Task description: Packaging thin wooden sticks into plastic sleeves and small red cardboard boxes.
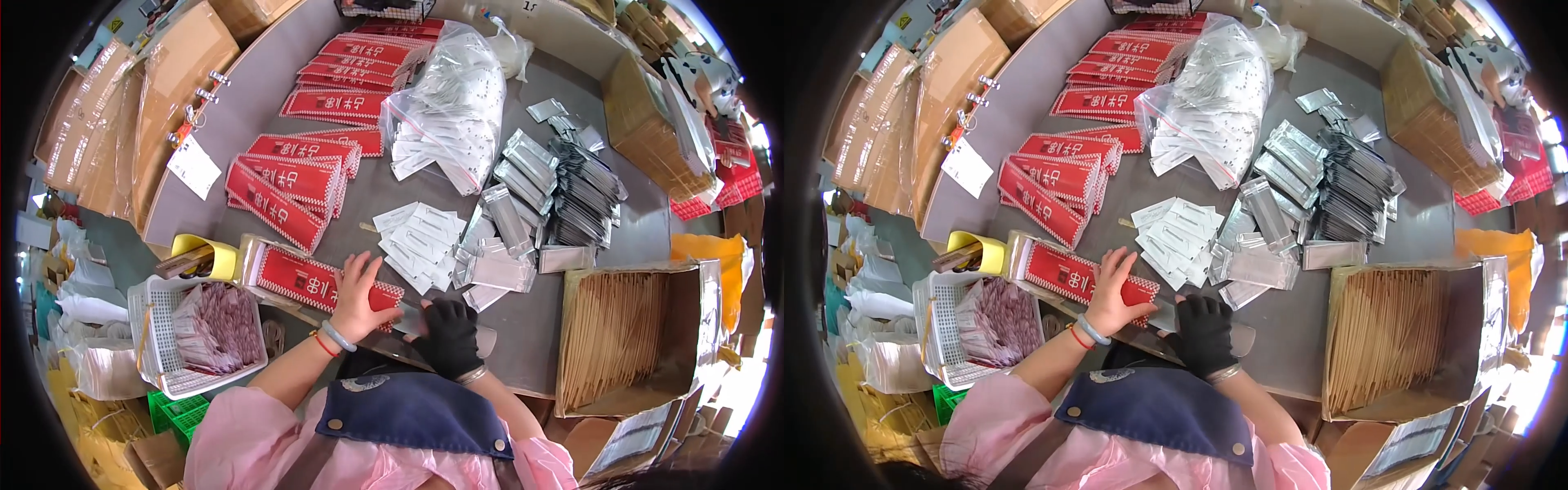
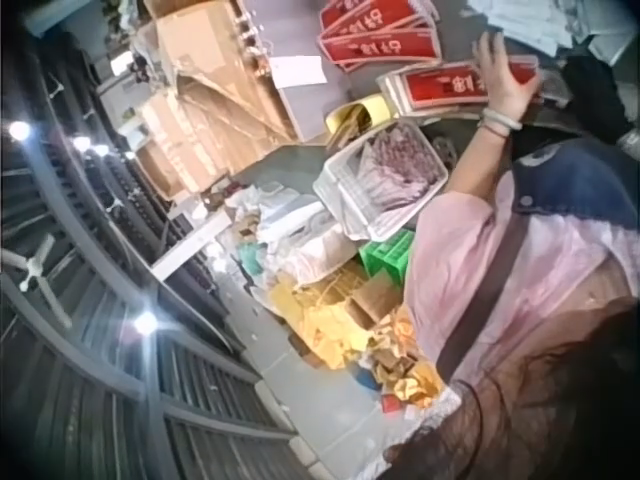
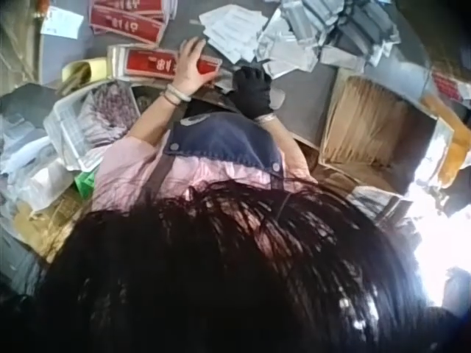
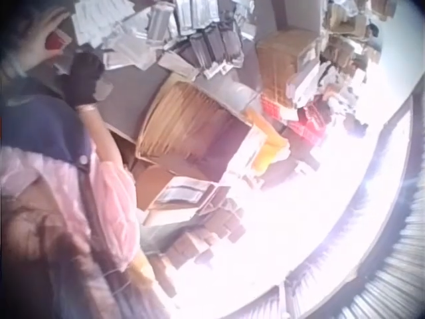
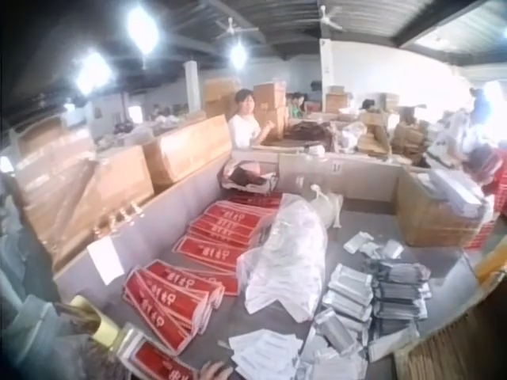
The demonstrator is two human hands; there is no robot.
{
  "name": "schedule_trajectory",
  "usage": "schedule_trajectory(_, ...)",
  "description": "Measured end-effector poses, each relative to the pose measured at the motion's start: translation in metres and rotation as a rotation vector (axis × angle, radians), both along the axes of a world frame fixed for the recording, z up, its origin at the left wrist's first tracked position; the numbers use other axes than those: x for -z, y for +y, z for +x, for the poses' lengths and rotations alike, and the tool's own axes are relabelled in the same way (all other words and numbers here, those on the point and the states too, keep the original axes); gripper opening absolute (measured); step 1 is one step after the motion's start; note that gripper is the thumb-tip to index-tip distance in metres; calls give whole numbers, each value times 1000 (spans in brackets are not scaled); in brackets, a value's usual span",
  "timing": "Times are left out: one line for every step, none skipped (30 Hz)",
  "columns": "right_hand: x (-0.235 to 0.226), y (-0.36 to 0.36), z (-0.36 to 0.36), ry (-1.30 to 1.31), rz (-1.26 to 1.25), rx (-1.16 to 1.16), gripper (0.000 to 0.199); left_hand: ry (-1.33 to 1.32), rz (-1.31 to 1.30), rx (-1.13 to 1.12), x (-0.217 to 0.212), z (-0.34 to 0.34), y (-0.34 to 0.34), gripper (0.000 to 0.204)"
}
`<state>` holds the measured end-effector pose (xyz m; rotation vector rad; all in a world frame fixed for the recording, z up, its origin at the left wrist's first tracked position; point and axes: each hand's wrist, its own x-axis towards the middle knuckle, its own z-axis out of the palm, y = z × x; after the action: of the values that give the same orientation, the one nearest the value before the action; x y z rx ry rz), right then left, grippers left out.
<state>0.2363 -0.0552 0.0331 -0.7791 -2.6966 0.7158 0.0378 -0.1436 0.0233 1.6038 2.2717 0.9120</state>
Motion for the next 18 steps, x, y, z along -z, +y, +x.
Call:
schedule_trajectory(-2, 2, 4, 23, 9, 38, 60, 0, 21, 59, -3, -3, 7, 75)
schedule_trajectory(-5, 4, 11, 50, 14, 59, 58, 4, 25, 56, -1, -8, 14, 75)
schedule_trajectory(-4, 8, 22, 63, 36, 94, 54, -20, 67, 175, 1, -15, 27, 64)
schedule_trajectory(-1, 14, 37, 75, 59, 131, 50, -44, 108, 296, 3, -20, 41, 54)
schedule_trajectory(-7, 23, 52, 95, 180, 125, 44, 78, 147, 292, -7, -18, 52, 43)
schedule_trajectory(-19, 28, 71, 119, 74, 306, 42, 79, 148, 288, -2, -22, 58, 43)
schedule_trajectory(-26, 35, 91, 142, 62, 389, 41, 86, 130, 324, 7, -26, 66, 43)
schedule_trajectory(-27, 36, 111, 263, -67, 525, 41, 86, 115, 366, 8, -28, 76, 42)
schedule_trajectory(-13, 45, 140, 161, 180, 575, 38, 144, 173, 347, 10, -27, 86, 33)
schedule_trajectory(-16, 52, 167, 157, 152, 695, 34, 141, 177, 359, 11, -26, 91, 33)
schedule_trajectory(-1, 55, 201, 214, 321, 803, 28, 138, 147, 382, 11, -25, 100, 31)
schedule_trajectory(6, 61, 232, 176, 275, 901, 26, 141, 111, 394, 12, -26, 106, 29)
schedule_trajectory(0, 64, 247, 107, 210, 1014, 24, 198, 185, 371, 5, -24, 109, 18)
schedule_trajectory(1, 69, 268, -43, 107, 1122, 35, 198, 189, 381, 0, -19, 114, 18)
schedule_trajectory(11, 66, 290, -11, 182, 1122, 30, 114, 220, 382, -6, -8, 119, 13)
schedule_trajectory(25, 63, 308, 20, 257, 1120, 26, 30, 250, 383, -10, 5, 127, 9)
schedule_trajectory(24, 66, 306, 25, 253, 1119, 26, -53, 235, 433, -9, 18, 134, 9)
schedule_trajectory(14, 72, 295, -221, 212, 1044, 24, -60, 261, 477, -3, 35, 141, 11)
